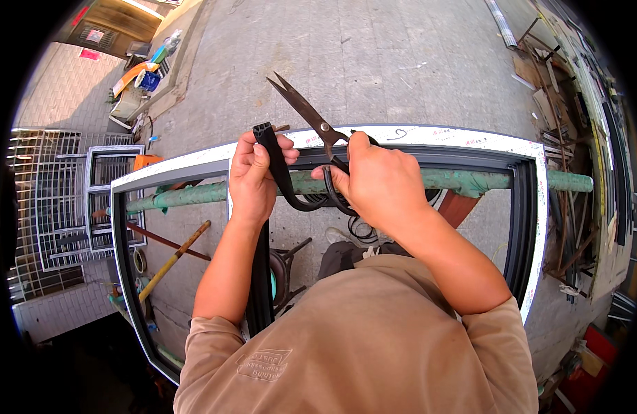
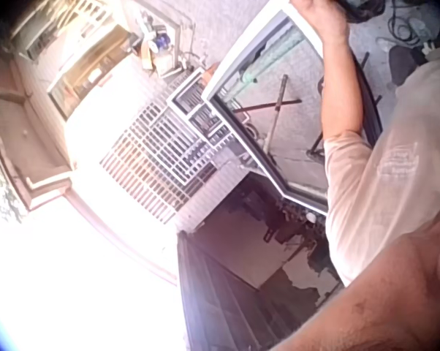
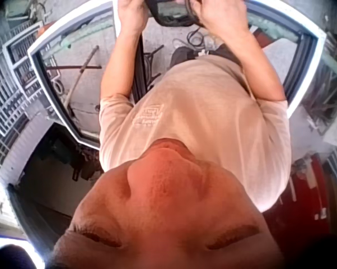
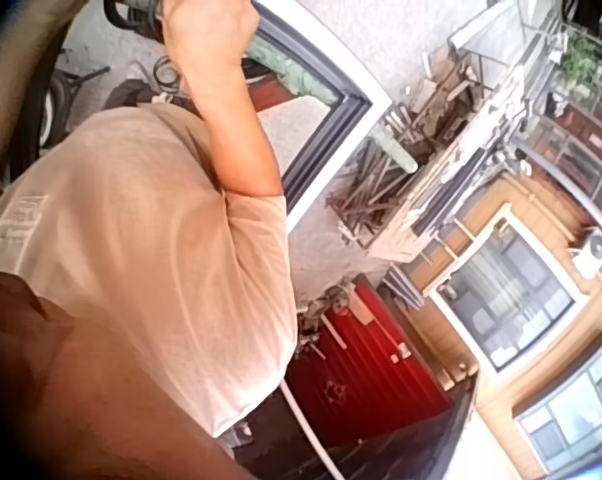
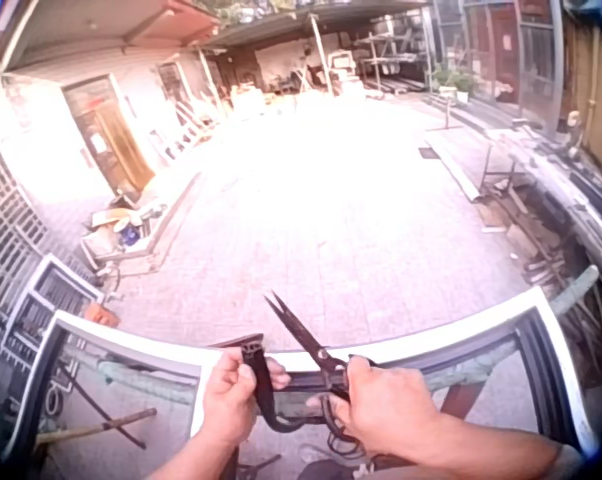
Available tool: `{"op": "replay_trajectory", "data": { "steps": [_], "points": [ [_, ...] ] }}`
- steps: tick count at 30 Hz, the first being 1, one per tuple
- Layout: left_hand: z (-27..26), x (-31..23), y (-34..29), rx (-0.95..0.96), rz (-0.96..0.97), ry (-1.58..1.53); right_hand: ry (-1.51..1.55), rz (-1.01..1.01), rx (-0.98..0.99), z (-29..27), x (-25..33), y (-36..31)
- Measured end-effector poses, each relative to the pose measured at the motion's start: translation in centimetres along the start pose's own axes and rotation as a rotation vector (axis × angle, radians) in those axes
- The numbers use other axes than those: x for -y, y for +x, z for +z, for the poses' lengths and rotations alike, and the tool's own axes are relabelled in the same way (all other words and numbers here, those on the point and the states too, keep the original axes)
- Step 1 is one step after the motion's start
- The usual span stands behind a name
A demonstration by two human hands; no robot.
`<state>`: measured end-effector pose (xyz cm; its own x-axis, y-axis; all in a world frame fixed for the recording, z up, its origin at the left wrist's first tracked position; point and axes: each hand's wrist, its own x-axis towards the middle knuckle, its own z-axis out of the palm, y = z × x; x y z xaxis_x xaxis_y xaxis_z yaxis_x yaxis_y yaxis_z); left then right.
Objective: The person applies sealant to a window frame using a caulking gun and then trims a length of black rubber stripping with shears.
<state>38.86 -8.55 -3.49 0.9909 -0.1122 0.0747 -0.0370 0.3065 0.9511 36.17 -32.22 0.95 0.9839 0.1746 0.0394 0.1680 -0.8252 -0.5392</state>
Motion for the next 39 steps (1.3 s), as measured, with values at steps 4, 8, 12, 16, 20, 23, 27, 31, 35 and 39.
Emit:
{"op": "replay_trajectory", "data": {
  "steps": [4,8,12,16,20,23,27,31,35,39],
  "points": [
    [0.0,0.0,0.0,0.04,-0.023,-0.042,-0.015,-0.012,0.021,-0.4,-0.3,-0.3],
    [-0.1,-0.2,-0.1,0.104,-0.07,-0.082,-0.006,-0.063,0.033,-0.9,-1.0,-0.2],
    [0.2,0.0,-0.2,0.114,-0.1,-0.056,-0.053,-0.06,0.078,-2.5,-1.3,0.8],
    [0.2,-0.7,-0.1,0.182,-0.164,-0.02,-0.108,-0.088,0.049,-4.7,-1.6,1.5],
    [-0.7,-0.7,0.2,0.237,-0.18,-0.001,-0.177,-0.061,0.075,-6.5,-1.7,2.0],
    [-1.0,-0.5,0.0,0.249,-0.174,-0.039,-0.15,-0.068,0.07,-7.2,-2.1,1.8],
    [-0.9,-0.5,-0.4,0.284,-0.121,-0.059,-0.14,-0.054,0.071,-7.8,-2.6,1.6],
    [-0.7,-1.2,-0.4,0.347,-0.126,-0.034,-0.133,0.001,0.117,-8.1,-2.3,1.5],
    [-0.8,-0.9,-0.6,0.382,-0.191,-0.041,-0.146,-0.014,0.121,-8.0,-2.6,1.4],
    [-0.6,-0.6,-0.6,0.43,-0.23,-0.046,-0.16,-0.051,0.133,-8.6,-2.7,1.4]
  ]
}}
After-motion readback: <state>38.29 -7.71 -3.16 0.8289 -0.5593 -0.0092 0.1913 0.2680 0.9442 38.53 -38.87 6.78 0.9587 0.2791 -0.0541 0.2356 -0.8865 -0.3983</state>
